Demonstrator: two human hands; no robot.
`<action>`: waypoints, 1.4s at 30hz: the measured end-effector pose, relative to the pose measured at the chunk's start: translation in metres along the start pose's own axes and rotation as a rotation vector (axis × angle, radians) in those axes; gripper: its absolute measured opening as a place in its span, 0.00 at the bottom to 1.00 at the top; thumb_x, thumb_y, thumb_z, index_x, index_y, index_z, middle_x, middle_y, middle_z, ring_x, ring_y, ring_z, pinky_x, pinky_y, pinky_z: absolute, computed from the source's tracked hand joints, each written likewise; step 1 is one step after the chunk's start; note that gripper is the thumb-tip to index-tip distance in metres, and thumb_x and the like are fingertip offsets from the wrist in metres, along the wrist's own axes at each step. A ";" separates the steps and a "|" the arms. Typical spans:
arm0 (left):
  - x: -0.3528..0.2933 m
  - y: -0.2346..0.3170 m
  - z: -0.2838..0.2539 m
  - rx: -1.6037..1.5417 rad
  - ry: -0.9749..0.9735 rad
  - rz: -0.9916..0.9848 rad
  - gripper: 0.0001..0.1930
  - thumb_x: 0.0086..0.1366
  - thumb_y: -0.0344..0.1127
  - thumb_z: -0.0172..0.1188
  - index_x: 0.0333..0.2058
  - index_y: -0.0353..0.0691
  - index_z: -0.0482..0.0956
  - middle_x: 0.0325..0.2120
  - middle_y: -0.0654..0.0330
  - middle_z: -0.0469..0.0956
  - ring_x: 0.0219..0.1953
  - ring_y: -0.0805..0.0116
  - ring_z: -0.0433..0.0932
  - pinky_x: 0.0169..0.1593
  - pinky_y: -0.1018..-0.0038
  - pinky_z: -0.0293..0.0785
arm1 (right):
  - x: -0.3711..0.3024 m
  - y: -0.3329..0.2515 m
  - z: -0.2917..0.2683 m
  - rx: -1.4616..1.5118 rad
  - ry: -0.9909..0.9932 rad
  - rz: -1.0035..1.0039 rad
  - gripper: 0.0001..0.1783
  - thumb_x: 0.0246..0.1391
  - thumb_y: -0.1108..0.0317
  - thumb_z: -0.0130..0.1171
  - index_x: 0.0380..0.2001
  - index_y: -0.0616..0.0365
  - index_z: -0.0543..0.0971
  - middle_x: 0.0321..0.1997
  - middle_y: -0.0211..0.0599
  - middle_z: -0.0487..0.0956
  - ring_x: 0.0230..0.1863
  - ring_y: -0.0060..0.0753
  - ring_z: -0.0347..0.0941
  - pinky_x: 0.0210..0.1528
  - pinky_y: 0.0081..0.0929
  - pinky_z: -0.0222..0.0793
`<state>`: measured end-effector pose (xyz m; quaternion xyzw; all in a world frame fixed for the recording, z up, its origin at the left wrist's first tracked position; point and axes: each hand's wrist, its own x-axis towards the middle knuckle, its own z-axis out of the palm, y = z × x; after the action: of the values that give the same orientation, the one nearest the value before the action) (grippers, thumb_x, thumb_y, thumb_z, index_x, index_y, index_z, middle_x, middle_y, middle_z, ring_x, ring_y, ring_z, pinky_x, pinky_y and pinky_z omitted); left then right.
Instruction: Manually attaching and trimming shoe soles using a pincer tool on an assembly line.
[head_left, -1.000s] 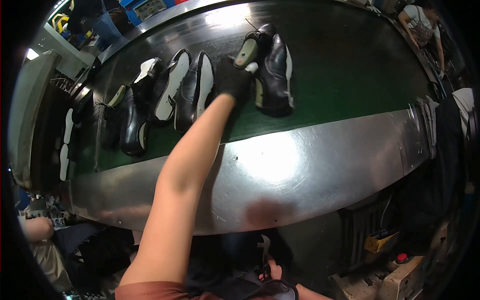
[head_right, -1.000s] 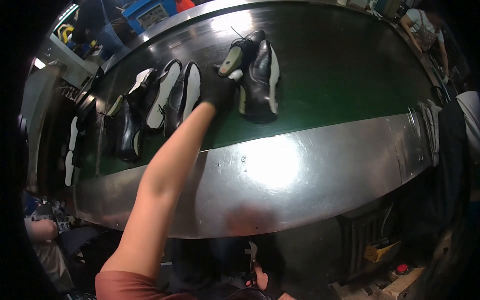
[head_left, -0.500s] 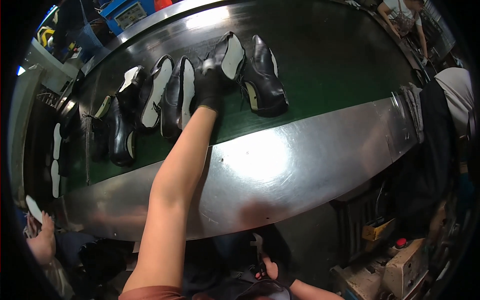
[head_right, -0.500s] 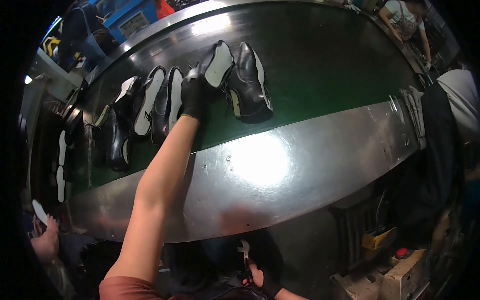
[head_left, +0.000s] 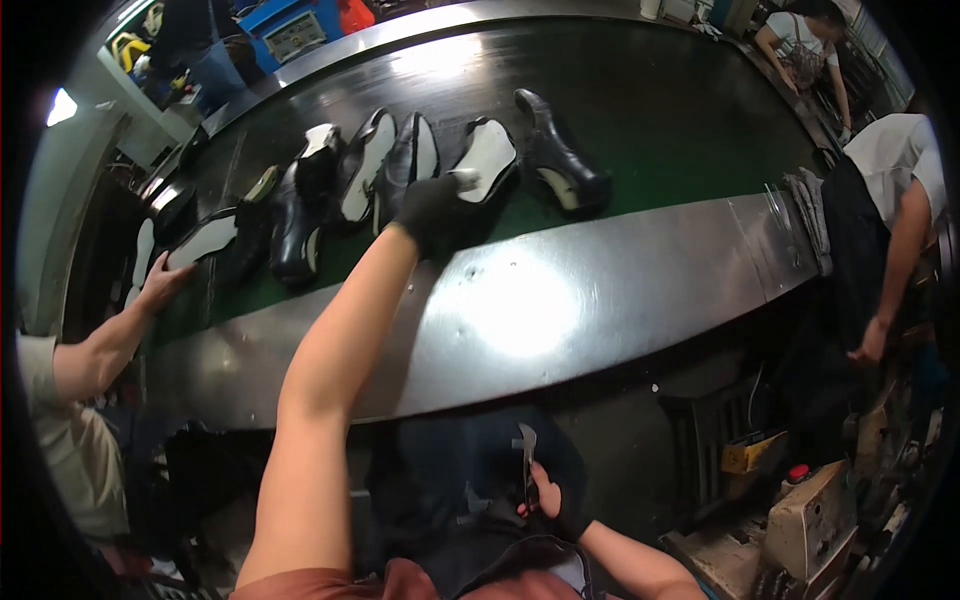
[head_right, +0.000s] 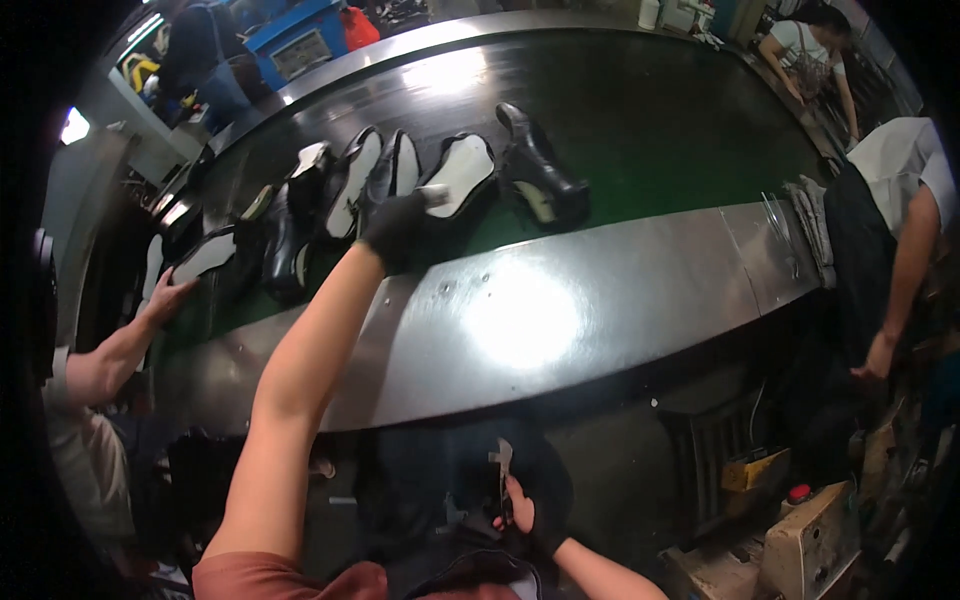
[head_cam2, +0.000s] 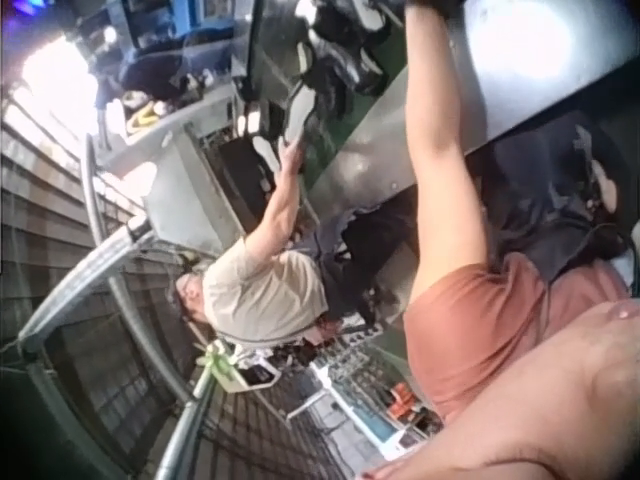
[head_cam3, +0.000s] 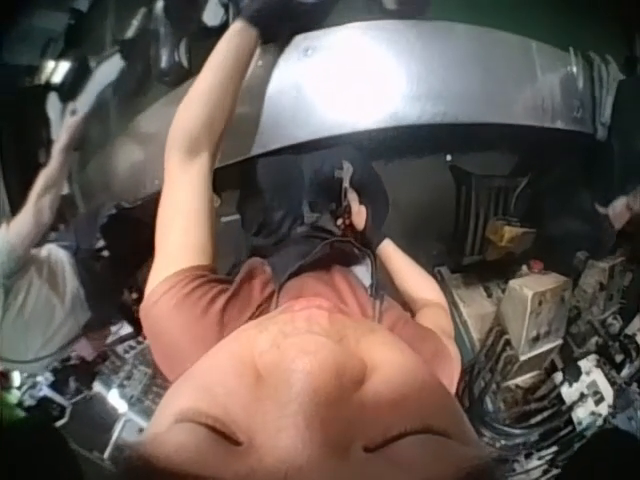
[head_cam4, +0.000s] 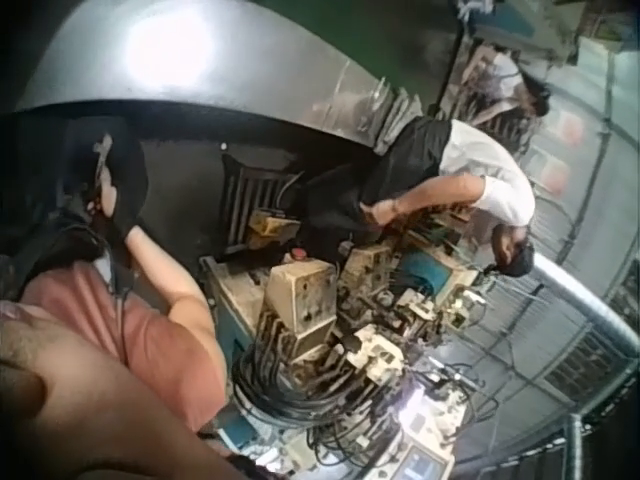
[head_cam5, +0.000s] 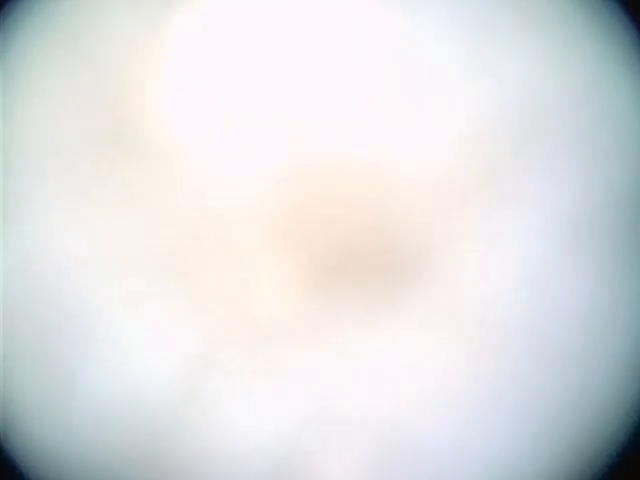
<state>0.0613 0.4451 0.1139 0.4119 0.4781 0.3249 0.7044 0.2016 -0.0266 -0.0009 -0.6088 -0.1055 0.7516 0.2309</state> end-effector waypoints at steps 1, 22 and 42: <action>-0.041 -0.006 -0.004 -0.196 0.000 -0.040 0.26 0.59 0.46 0.66 0.49 0.31 0.76 0.28 0.57 0.79 0.26 0.64 0.79 0.30 0.74 0.74 | -0.004 0.003 -0.001 -0.002 0.003 0.011 0.41 0.65 0.32 0.36 0.40 0.62 0.79 0.21 0.39 0.79 0.19 0.31 0.78 0.23 0.23 0.74; -0.355 -0.173 0.007 0.119 -0.162 0.336 0.19 0.71 0.49 0.52 0.38 0.37 0.80 0.33 0.66 0.79 0.35 0.74 0.75 0.43 0.75 0.72 | -0.161 0.026 0.058 -0.309 -0.102 -0.517 0.29 0.69 0.44 0.45 0.30 0.60 0.77 0.26 0.32 0.79 0.27 0.21 0.74 0.34 0.21 0.71; -0.351 -0.179 0.020 0.086 -0.074 0.629 0.33 0.74 0.61 0.36 0.39 0.37 0.80 0.37 0.58 0.81 0.42 0.69 0.78 0.53 0.71 0.71 | -0.137 -0.045 0.073 -0.017 -0.365 -0.185 0.24 0.71 0.48 0.43 0.46 0.58 0.78 0.31 0.32 0.79 0.40 0.29 0.80 0.48 0.28 0.76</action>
<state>-0.0247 0.0609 0.1010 0.5804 0.3145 0.4913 0.5682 0.1615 -0.0440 0.1551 -0.4522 -0.2076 0.8241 0.2708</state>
